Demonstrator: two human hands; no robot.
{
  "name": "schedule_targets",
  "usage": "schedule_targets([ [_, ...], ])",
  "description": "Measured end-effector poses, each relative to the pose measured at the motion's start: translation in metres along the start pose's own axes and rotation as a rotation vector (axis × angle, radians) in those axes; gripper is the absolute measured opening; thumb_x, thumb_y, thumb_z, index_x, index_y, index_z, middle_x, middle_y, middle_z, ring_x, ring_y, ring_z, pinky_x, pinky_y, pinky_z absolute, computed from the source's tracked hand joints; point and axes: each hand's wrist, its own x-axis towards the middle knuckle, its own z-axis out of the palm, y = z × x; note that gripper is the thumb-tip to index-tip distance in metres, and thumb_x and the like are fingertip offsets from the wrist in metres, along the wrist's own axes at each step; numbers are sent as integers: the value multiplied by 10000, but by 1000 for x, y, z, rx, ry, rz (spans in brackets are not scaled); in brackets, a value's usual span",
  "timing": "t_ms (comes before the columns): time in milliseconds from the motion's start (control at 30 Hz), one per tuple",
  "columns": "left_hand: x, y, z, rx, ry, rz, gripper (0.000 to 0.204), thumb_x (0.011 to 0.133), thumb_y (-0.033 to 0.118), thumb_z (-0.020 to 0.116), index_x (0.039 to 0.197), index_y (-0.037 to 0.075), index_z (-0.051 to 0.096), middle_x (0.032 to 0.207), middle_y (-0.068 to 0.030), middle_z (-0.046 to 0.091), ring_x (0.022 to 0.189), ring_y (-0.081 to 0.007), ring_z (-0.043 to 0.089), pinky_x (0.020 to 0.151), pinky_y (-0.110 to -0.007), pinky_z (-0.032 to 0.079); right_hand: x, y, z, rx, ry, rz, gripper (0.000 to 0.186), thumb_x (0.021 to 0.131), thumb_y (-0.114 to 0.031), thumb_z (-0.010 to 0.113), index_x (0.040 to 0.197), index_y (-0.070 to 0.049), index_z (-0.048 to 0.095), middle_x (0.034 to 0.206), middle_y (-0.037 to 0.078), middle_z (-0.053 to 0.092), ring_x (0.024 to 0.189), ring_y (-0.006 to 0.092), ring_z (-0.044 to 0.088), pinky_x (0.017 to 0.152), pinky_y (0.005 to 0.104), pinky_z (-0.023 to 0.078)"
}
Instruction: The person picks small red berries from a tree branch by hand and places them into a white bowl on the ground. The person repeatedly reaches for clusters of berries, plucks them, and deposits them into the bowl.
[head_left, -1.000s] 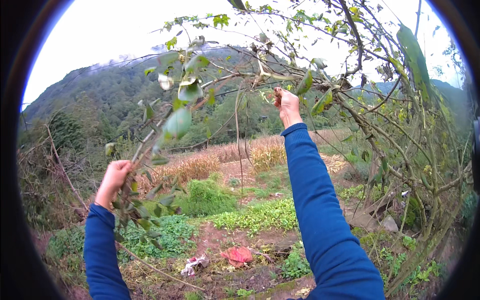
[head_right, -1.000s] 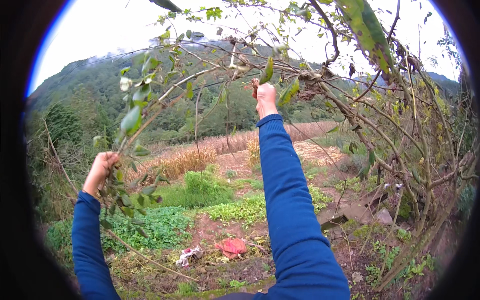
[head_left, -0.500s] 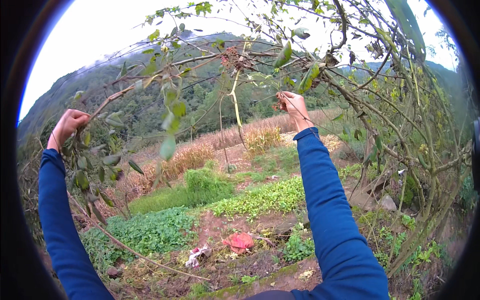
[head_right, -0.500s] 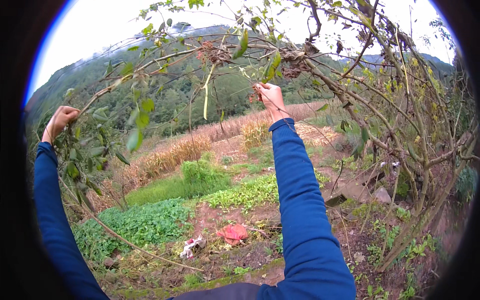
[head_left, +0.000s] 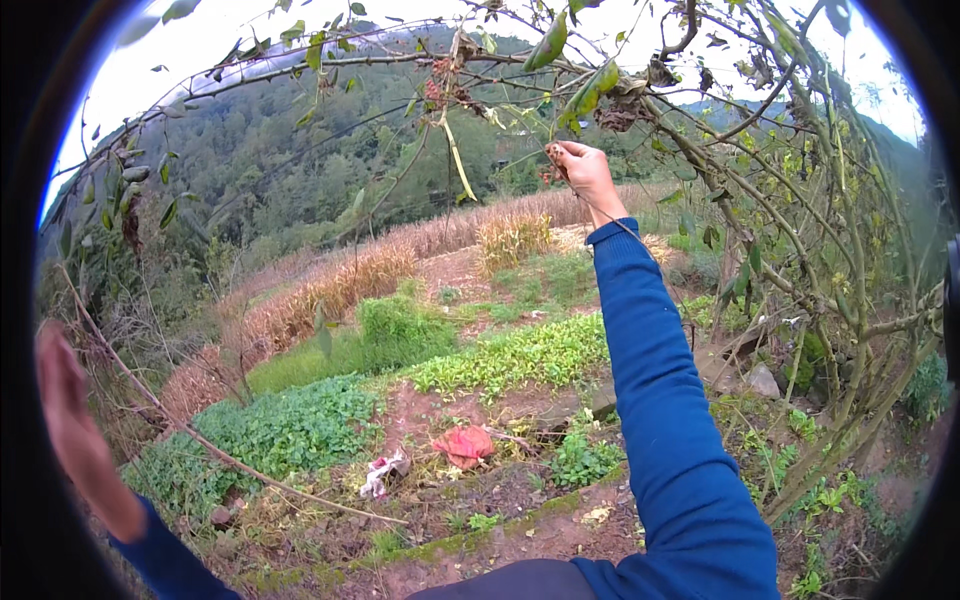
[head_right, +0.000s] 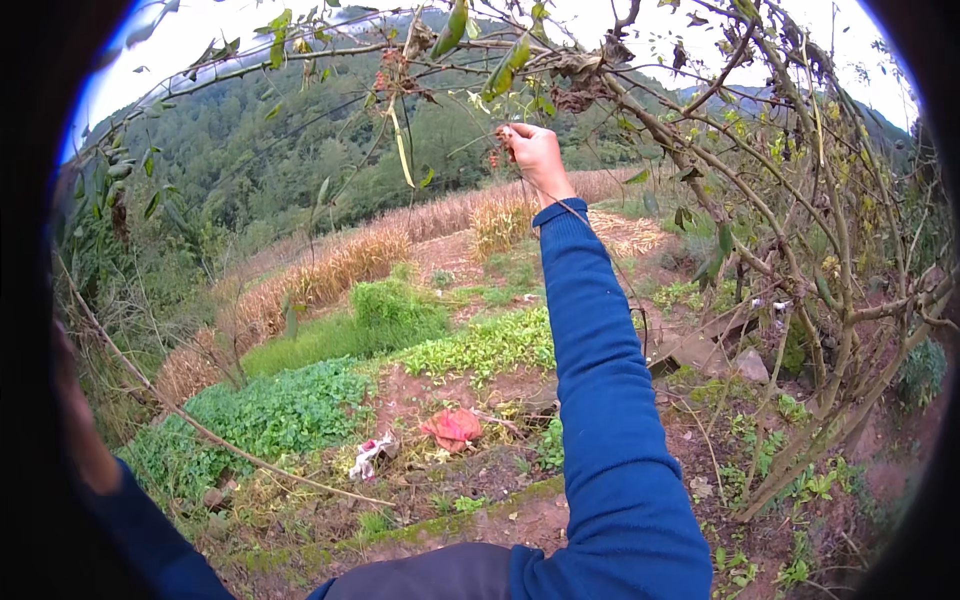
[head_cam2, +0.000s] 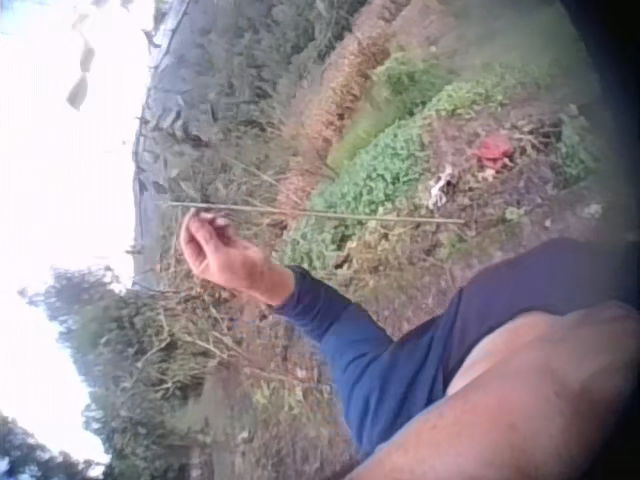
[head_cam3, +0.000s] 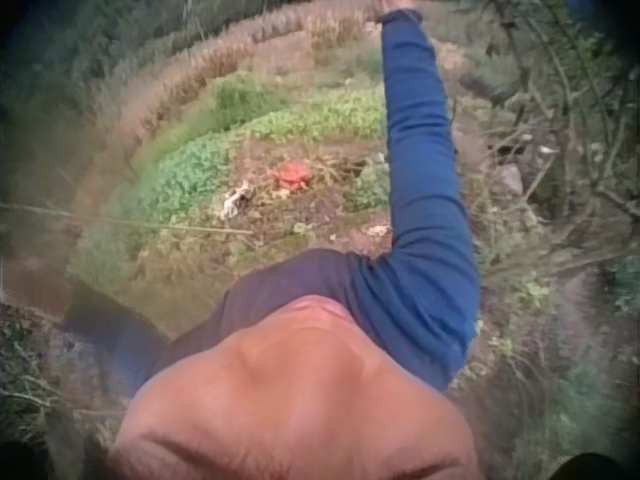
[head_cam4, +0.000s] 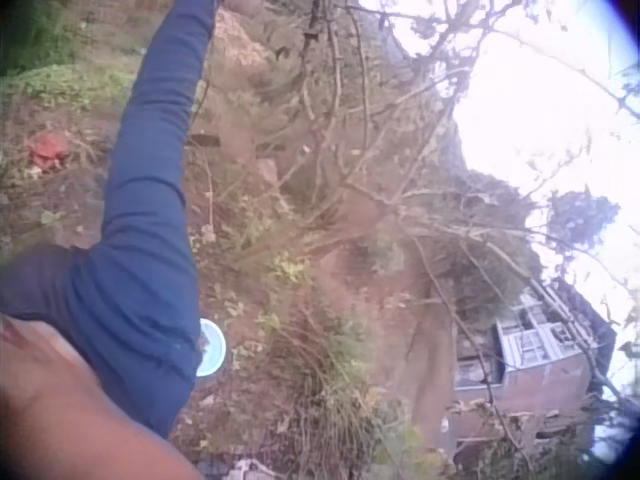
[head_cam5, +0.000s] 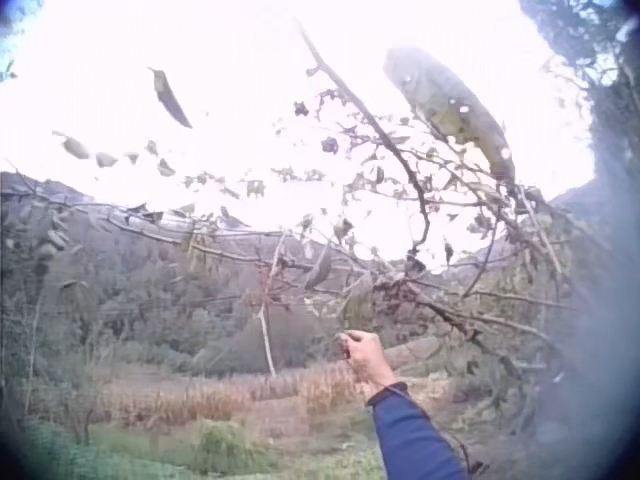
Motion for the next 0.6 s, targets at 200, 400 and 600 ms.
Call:
schedule_targets([
  [200,-195,-20,247,-208,-1243,-607,216,785,188,656,875,-8,659,685,-39,604,552,-79,494,489,-223,389,1,-4,-19,-21,-8,38,185,824,-140,626,942,-3,667,706,-11,607,538,44,464,473,203,358],
  [400,-187,-74,462,-769,-736,-867,355,860,262,580,1093,-3,540,939,-56,584,830,-134,544,699,-266,464,7,-2,-37,90,-66,65,224,818,-141,644,973,22,649,809,25,644,647,65,539,569,203,419],
  [600,-170,-57,538,-810,-694,-894,463,768,482,638,959,64,577,865,-35,552,735,-148,525,621,-294,460,4,-9,-32,-6,-120,39,256,819,-132,641,993,55,627,863,66,655,724,91,583,635,224,465],
])
